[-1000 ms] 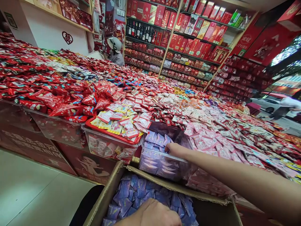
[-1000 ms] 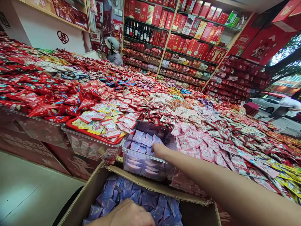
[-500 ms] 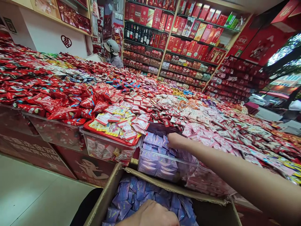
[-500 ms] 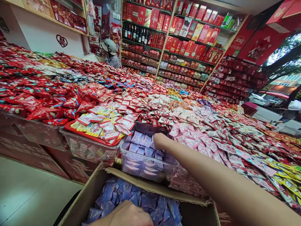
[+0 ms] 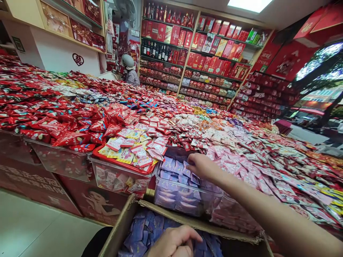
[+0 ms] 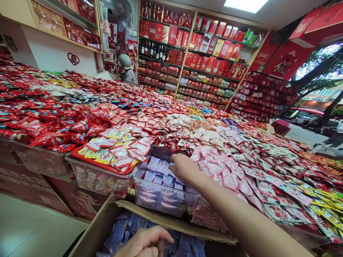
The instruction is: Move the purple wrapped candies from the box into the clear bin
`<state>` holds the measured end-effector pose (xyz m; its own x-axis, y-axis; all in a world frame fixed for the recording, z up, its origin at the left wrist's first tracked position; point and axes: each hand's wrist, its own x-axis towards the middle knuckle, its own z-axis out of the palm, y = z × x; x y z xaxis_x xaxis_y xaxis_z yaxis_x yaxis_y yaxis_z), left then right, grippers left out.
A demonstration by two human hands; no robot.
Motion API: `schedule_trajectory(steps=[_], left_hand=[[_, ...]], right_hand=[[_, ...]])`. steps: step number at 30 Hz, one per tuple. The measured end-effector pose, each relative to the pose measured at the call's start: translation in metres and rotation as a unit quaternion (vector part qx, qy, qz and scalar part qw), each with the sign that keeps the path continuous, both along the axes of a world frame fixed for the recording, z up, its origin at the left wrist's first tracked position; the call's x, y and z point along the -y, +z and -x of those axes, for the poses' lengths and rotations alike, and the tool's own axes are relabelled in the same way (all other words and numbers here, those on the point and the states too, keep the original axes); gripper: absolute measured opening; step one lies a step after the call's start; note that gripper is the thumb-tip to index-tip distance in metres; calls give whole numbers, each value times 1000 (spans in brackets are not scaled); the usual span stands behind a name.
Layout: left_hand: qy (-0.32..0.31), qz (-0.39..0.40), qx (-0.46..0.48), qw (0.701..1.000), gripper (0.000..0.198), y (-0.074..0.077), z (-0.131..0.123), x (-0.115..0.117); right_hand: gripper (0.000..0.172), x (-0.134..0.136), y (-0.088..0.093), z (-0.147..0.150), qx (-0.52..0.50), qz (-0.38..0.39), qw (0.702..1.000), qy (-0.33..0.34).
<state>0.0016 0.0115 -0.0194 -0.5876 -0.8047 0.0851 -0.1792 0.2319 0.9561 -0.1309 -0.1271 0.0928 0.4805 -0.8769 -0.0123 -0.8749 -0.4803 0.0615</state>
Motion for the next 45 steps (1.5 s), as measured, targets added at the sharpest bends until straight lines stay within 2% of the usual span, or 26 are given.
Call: schedule_trajectory(steps=[2, 4, 6, 9, 12, 14, 18, 20, 22, 24, 27, 29, 31, 34, 37, 38, 40, 41, 43, 45], left_hand=[[24, -89, -109, 990, 27, 3, 0, 1], [80, -139, -181, 970, 23, 7, 2, 0], [154, -153, -223, 950, 22, 11, 6, -1], [236, -158, -255, 924, 21, 15, 12, -4], [260, -184, -267, 909, 19, 14, 18, -5], [262, -205, -276, 902, 22, 11, 21, -6], [245, -230, -276, 901, 29, 8, 20, -5], [203, -219, -255, 920, 32, 9, 18, -4], [146, -192, -216, 946, 31, 9, 16, -3], [106, -169, -181, 963, 25, 8, 15, -4], [100, -153, -153, 971, 14, 5, 16, -5], [109, -134, -134, 976, 13, 4, 15, -6], [123, -104, -117, 980, 14, 5, 13, -7], [138, -72, -117, 981, 19, 8, 10, -8], [153, -60, -93, 982, 18, 10, 9, -7], [160, -47, -70, 984, 17, 10, 9, -6], [156, 0, -12, 988, 15, 10, 9, -6], [147, 32, 16, 988, 15, 10, 9, -6], [117, 100, 59, 986, 16, 9, 9, -8], [79, 152, 83, 982, 18, 8, 8, -10]], right_hand=[[16, -37, 18, 13, 129, 10, 991, 25], [21, -78, 20, 26, 264, -33, 964, 22], [28, -116, 4, 36, 320, -115, 940, -7], [29, -152, -42, 39, 380, -231, 893, -65], [28, -162, -86, 32, 504, -288, 810, -82], [28, -162, -102, 29, 580, -308, 749, -87], [27, -159, -109, 30, 653, -321, 678, -101], [28, -158, -108, 34, 680, -315, 652, -112], [30, -158, -108, 38, 693, -303, 643, -122], [31, -158, -109, 41, 681, -297, 658, -121], [31, -160, -113, 42, 655, -274, 695, -113], [31, -163, -113, 41, 633, -231, 730, -113], [28, -168, -105, 43, 597, -181, 775, -97], [19, -167, -72, 54, 553, -61, 830, -45], [16, -147, -25, 66, 515, 100, 851, -36], [18, -134, -10, 67, 493, 123, 860, -53], [35, -105, 13, 63, 448, 112, 884, -66], [44, -89, 19, 59, 406, 92, 906, -75], [58, -59, 22, 45, 294, 35, 951, -85], [59, -34, 15, 30, 171, -19, 981, -88]])
